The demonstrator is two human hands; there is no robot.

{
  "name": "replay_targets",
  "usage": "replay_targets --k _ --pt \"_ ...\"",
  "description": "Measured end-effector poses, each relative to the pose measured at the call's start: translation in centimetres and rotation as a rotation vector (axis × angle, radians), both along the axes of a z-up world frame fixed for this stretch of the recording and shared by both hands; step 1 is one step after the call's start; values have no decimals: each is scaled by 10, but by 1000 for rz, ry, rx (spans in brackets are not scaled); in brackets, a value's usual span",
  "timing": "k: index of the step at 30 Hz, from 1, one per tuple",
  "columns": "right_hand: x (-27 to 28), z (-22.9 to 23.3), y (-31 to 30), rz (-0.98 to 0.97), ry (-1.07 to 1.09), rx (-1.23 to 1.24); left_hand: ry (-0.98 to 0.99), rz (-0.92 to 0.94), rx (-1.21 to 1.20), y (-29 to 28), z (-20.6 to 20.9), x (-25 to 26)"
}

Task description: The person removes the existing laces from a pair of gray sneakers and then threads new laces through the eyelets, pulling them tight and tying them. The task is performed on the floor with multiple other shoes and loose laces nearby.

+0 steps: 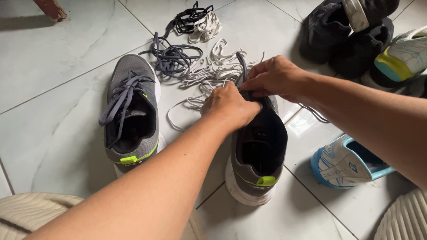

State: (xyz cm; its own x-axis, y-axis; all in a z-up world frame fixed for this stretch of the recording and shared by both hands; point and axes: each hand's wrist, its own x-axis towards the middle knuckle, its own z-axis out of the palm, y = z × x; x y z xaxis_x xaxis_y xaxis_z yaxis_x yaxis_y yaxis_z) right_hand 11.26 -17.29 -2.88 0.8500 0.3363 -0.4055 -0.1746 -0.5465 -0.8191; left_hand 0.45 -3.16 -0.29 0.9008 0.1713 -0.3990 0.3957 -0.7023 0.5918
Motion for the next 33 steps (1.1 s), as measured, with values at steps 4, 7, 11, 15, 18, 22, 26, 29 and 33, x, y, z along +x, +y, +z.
replay_targets --k 4,7,11,15,18,22,26,29,33 --pt "2 12 9 61 -77 -167 20 12 -8 -1 3 -1" --pt "0 28 17 173 -134 -338 39 31 -22 0 5 -2" --pt "-8 45 29 274 -210 -543 54 35 -44 1 6 -3" --pt "-16 49 40 303 -265 -727 33 38 -62 2 5 -1" --pt "-17 45 45 323 -291 -812 10 35 -62 2 3 -2" --pt "-12 33 43 271 -248 -758 20 90 -98 0 0 -1" --pt "-15 15 29 428 -580 -631 -47 109 -92 3 -6 -3" --pt "-23 10 12 331 -563 -503 -89 108 -83 1 -10 -3" --pt "-54 4 -6 84 -681 -401 -158 116 -68 -6 -18 -9"
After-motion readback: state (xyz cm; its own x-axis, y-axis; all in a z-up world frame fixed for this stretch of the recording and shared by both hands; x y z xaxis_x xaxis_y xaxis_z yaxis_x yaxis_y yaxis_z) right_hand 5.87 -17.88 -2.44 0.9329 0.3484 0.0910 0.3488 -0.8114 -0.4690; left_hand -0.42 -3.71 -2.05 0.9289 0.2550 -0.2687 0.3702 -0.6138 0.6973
